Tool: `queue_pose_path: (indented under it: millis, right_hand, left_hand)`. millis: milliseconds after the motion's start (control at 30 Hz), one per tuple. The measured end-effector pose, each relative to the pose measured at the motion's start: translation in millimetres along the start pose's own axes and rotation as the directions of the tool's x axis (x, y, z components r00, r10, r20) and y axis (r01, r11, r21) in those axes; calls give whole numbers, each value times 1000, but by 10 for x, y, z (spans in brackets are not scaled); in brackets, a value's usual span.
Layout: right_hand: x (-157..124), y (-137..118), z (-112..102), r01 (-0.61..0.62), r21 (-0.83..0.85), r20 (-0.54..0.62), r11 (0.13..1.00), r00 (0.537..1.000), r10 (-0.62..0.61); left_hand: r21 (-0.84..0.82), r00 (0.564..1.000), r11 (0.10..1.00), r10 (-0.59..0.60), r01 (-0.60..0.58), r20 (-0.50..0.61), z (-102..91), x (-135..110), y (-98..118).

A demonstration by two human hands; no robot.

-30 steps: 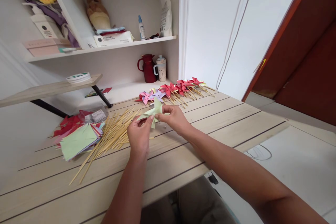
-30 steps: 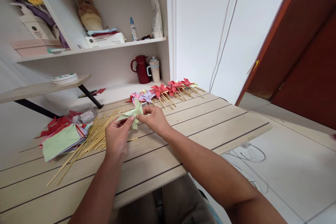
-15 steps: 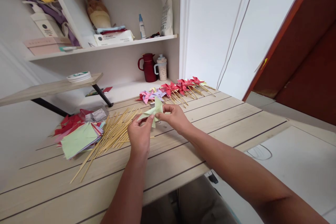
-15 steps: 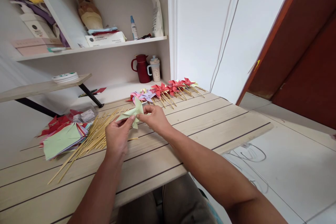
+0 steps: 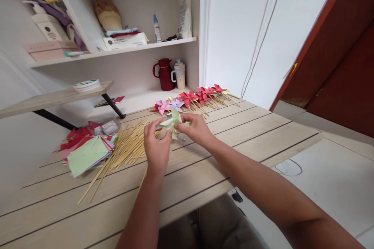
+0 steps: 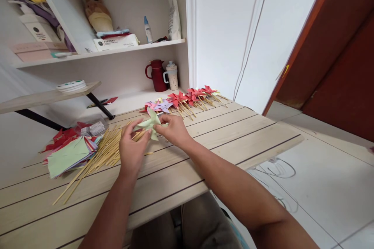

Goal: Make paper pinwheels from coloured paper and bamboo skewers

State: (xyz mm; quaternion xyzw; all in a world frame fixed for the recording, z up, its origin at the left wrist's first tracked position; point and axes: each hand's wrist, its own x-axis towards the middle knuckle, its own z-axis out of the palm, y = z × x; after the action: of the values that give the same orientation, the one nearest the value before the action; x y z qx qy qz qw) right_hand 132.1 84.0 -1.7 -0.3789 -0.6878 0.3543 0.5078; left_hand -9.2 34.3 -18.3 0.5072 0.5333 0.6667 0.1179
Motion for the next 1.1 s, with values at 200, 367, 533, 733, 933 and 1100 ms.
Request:
queue_pose_path:
  millis: [200,367,533,733,933,1100]
  right_hand:
    - [70,34,-111,242,-361,-46,901,960,-276]
    - [57,40,-105,396,-506,135,766,914,-384]
    - [35,50,-82,448,-496,190,744,892,-411]
    - [45,53,-92,409,-469,139,783,909,-392]
    - [44,67,-81,419,-491,150,764,904,-400]
    - [30,37,-70,418,-510,168,752,905,-390]
  left_hand:
    - [414,968,880,250,-232,12,-26,1,-5]
    - [474,972,860,231,-189,-31,-31,-1,17]
    - [443,980,875,190,-195,55,-27,16,-4]
    - [338,979,919,188,-204,79,-37,40,-45]
    - [355,974,907,210,-226,84,-43,38,-21]
    - [372,972,898,218,-236,90,-47,41,-27]
